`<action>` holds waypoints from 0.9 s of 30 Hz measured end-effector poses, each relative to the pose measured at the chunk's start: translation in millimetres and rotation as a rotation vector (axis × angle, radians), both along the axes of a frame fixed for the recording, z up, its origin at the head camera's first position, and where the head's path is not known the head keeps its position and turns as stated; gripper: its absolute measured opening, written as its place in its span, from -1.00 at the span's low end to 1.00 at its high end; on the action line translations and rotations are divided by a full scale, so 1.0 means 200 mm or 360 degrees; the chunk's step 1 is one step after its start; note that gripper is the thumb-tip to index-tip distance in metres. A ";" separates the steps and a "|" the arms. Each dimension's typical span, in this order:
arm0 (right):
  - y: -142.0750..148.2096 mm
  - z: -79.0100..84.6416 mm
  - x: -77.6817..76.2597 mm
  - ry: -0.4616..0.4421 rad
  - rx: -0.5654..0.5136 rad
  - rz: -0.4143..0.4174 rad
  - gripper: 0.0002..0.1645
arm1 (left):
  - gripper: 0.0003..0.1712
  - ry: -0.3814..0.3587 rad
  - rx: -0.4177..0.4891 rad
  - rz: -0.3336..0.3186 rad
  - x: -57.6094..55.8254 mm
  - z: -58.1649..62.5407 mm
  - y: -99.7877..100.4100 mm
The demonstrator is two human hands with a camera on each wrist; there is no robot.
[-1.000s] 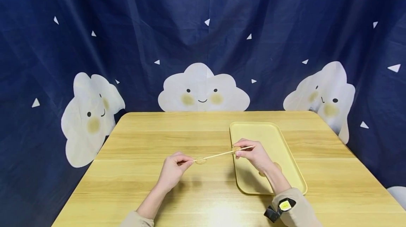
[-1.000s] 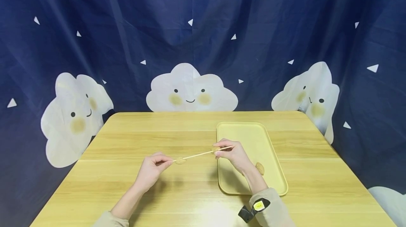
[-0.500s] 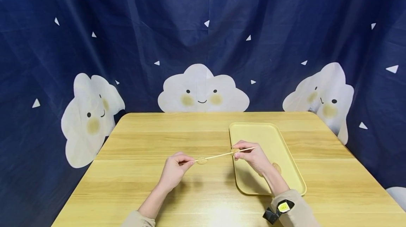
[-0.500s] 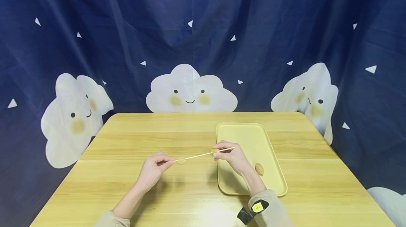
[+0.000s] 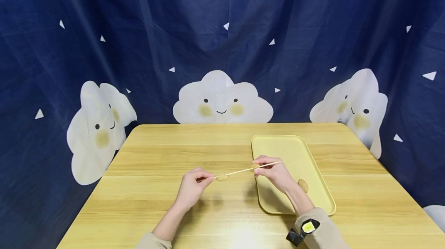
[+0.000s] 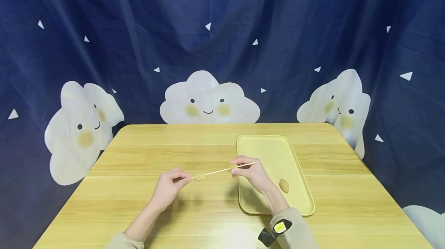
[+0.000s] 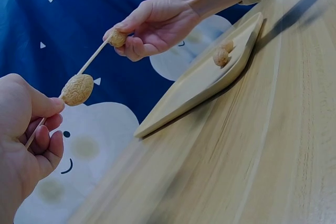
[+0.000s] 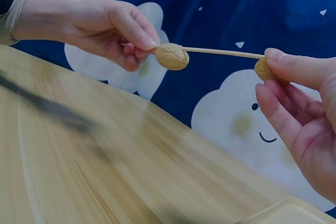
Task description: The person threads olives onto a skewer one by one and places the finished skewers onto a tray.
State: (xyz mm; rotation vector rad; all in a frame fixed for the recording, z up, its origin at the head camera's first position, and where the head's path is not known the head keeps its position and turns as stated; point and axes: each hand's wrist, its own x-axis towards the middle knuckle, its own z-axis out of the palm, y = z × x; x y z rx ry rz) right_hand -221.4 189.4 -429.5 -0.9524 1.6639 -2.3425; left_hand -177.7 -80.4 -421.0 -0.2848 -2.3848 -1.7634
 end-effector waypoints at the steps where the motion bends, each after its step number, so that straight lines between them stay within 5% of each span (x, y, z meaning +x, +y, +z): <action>1: 0.00 0.00 0.00 -0.0006 -0.0002 0.0003 -0.65 | -0.93 0.0000 -0.0007 0.0005 0.00 0.00 0.00; 24: -0.05 -0.08 -0.01 -0.0036 0.0093 -0.0057 -0.68 | -0.97 0.0035 0.0001 -0.0047 -0.01 -0.03 0.01; 27: -0.06 -0.08 -0.01 -0.0067 0.0116 -0.0080 -0.66 | -0.97 0.0027 -0.0038 -0.0018 0.01 0.00 0.02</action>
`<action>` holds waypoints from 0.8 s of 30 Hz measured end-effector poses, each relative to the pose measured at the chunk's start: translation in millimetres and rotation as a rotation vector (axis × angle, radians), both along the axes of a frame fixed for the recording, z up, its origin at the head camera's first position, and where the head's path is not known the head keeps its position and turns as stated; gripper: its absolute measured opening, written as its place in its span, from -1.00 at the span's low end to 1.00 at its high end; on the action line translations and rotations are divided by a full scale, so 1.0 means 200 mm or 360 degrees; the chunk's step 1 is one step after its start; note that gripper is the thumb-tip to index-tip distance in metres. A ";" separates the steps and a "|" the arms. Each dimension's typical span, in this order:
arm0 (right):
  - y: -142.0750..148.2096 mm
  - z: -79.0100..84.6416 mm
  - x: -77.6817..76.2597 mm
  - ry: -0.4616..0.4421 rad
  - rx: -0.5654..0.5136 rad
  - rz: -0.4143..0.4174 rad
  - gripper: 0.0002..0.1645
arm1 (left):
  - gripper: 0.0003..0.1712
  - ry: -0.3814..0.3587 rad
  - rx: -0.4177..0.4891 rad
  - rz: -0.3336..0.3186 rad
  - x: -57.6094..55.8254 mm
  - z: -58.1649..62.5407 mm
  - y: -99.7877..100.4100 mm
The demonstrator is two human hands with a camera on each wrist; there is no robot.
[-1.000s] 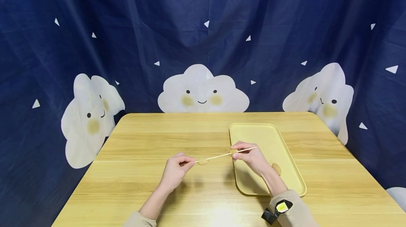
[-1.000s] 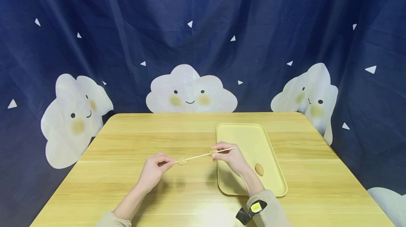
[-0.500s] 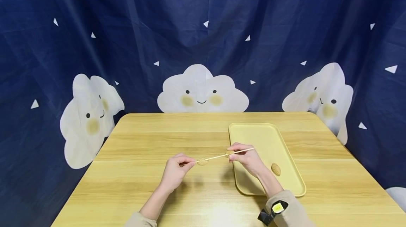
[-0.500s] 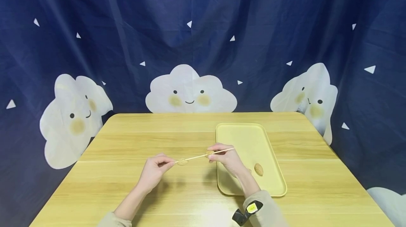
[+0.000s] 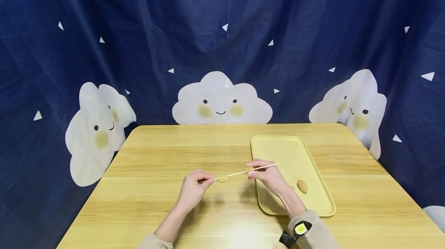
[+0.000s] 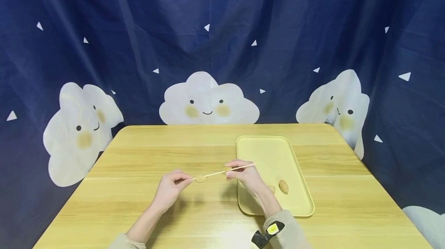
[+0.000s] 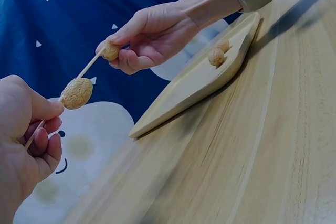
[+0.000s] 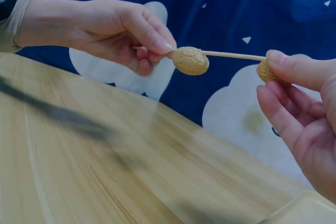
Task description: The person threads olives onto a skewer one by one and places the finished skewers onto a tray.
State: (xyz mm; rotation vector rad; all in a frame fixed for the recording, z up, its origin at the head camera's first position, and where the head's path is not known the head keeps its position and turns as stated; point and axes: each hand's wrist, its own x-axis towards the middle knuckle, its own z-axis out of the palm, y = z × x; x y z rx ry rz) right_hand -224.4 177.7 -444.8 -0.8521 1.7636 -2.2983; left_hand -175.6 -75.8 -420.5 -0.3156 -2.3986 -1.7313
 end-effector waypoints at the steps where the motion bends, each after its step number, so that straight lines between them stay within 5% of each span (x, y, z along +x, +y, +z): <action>1: 0.00 0.00 0.00 -0.0004 0.0002 -0.0006 -0.64 | -0.97 0.0005 -0.0009 0.0009 0.01 0.02 0.01; 5: -0.01 0.00 0.00 -0.0024 0.0005 -0.0026 -0.61 | -0.97 0.0038 -0.0044 0.0020 0.07 0.13 0.03; 9: -0.02 0.00 0.01 -0.0064 0.0001 -0.0047 -0.62 | -0.96 0.0053 -0.0080 0.0006 0.08 0.15 0.04; 17: -0.03 0.00 0.01 -0.0065 -0.0017 -0.0048 -0.61 | -0.97 0.0014 -0.0058 -0.0001 -0.02 -0.01 0.03; 24: -0.03 0.00 0.00 -0.0085 -0.0043 -0.0032 -0.58 | -0.94 0.0079 -0.0045 -0.0025 -0.04 -0.03 0.04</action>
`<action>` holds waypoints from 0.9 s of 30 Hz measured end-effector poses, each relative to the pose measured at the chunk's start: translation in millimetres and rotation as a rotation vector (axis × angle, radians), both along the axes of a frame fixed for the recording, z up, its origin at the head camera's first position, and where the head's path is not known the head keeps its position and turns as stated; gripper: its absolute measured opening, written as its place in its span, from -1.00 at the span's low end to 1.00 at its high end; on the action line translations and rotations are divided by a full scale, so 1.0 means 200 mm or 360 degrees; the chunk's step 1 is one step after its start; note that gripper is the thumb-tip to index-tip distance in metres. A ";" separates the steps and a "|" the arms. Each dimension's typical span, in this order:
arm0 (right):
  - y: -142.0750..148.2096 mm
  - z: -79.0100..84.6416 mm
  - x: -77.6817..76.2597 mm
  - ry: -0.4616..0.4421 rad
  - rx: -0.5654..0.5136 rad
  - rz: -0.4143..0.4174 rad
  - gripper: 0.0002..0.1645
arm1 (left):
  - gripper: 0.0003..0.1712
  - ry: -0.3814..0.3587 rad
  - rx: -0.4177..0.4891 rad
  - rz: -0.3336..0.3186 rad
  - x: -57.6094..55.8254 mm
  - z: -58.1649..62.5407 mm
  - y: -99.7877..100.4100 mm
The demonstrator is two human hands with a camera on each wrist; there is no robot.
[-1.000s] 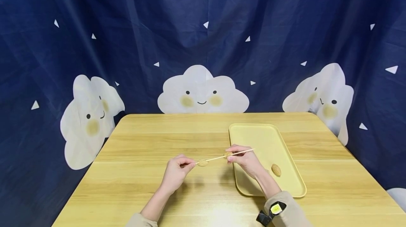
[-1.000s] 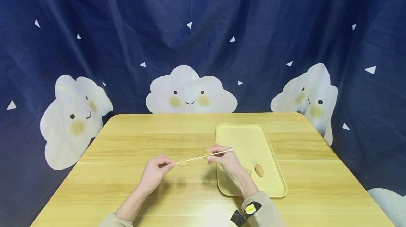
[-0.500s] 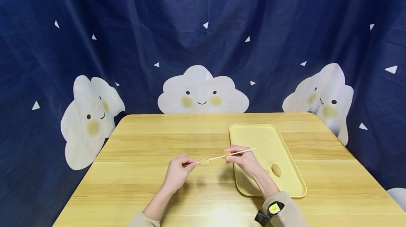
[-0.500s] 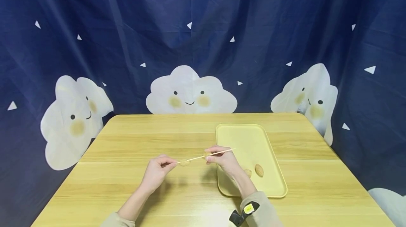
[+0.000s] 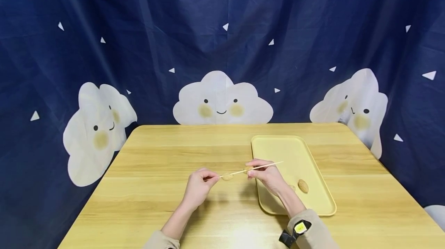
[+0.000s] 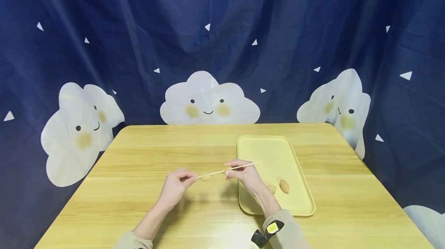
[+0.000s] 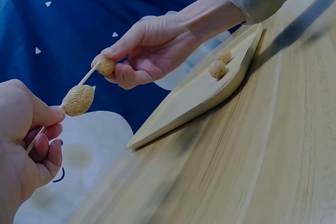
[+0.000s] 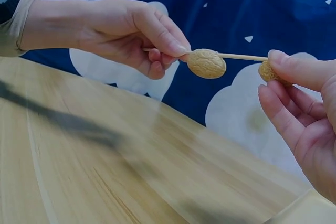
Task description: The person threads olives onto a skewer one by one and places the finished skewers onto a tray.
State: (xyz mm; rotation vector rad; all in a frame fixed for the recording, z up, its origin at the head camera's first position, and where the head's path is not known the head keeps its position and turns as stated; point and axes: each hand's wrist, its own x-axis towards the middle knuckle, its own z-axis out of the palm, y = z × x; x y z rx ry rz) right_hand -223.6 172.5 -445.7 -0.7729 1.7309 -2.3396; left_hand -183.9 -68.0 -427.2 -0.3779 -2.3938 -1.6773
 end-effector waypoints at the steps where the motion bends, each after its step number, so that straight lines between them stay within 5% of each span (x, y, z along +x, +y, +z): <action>1: 0.00 0.00 0.00 0.0001 -0.0005 0.0000 -0.58 | -0.94 0.0011 -0.0003 0.0000 0.00 0.00 0.00; 27: -0.05 -0.01 0.01 -0.0072 -0.0066 -0.0005 -0.60 | -0.93 0.0006 0.0017 -0.0001 0.00 0.01 0.04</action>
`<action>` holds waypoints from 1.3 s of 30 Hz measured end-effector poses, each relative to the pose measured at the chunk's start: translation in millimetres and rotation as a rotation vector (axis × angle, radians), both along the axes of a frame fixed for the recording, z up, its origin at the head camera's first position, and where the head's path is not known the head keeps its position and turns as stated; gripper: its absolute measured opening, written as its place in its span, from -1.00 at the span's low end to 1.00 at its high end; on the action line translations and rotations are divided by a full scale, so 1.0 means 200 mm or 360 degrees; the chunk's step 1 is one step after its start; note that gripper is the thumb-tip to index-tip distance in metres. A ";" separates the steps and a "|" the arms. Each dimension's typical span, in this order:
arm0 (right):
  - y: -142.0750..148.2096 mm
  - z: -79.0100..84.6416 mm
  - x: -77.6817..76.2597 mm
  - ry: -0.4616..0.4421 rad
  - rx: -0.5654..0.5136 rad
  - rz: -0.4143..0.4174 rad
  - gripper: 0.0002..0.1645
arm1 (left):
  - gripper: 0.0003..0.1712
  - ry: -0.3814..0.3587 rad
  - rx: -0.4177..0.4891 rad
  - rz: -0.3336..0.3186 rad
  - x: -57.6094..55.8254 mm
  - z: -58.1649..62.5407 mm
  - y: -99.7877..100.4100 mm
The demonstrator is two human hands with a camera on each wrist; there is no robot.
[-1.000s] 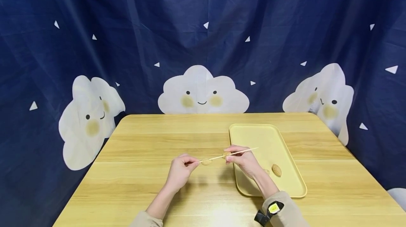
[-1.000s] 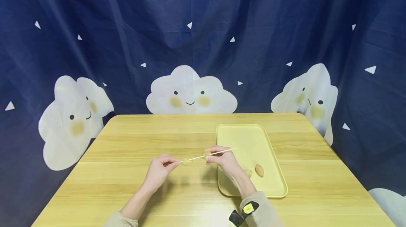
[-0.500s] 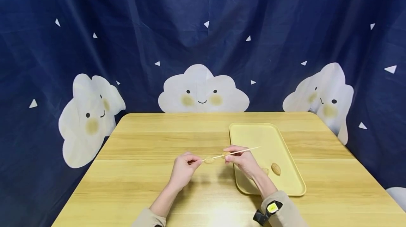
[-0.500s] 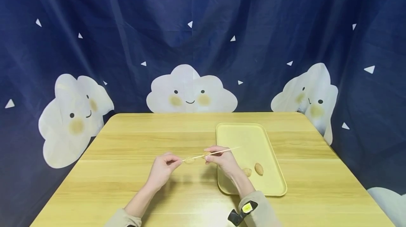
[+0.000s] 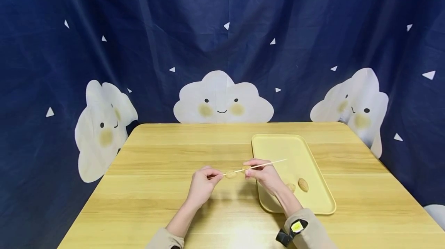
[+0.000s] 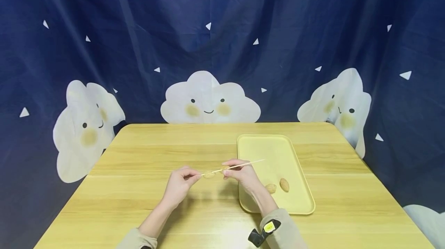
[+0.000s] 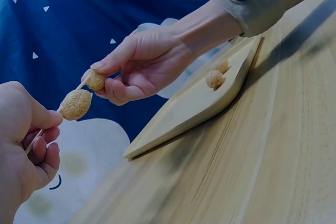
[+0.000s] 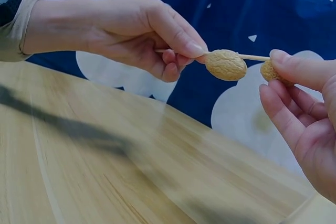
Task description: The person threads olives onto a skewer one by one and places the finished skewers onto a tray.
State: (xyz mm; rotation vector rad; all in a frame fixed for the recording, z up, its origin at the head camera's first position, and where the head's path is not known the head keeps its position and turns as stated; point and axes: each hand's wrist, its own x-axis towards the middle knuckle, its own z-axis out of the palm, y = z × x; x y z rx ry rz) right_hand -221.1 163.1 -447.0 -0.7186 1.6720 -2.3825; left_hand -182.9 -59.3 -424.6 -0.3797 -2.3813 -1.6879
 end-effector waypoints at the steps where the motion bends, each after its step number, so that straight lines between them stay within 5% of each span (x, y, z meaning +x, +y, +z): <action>1: 0.00 0.00 0.00 0.0002 -0.0002 0.0002 -0.61 | -0.93 0.0003 0.0005 -0.0004 0.00 0.00 0.00; 26: 0.01 -0.04 0.01 0.0005 0.0072 -0.0001 -0.69 | -0.95 -0.0019 -0.0021 0.0006 0.02 -0.03 0.05; 39: 0.03 -0.01 0.02 -0.0021 0.0175 0.0046 -0.73 | -0.93 -0.0092 0.0036 -0.0077 0.02 -0.05 0.04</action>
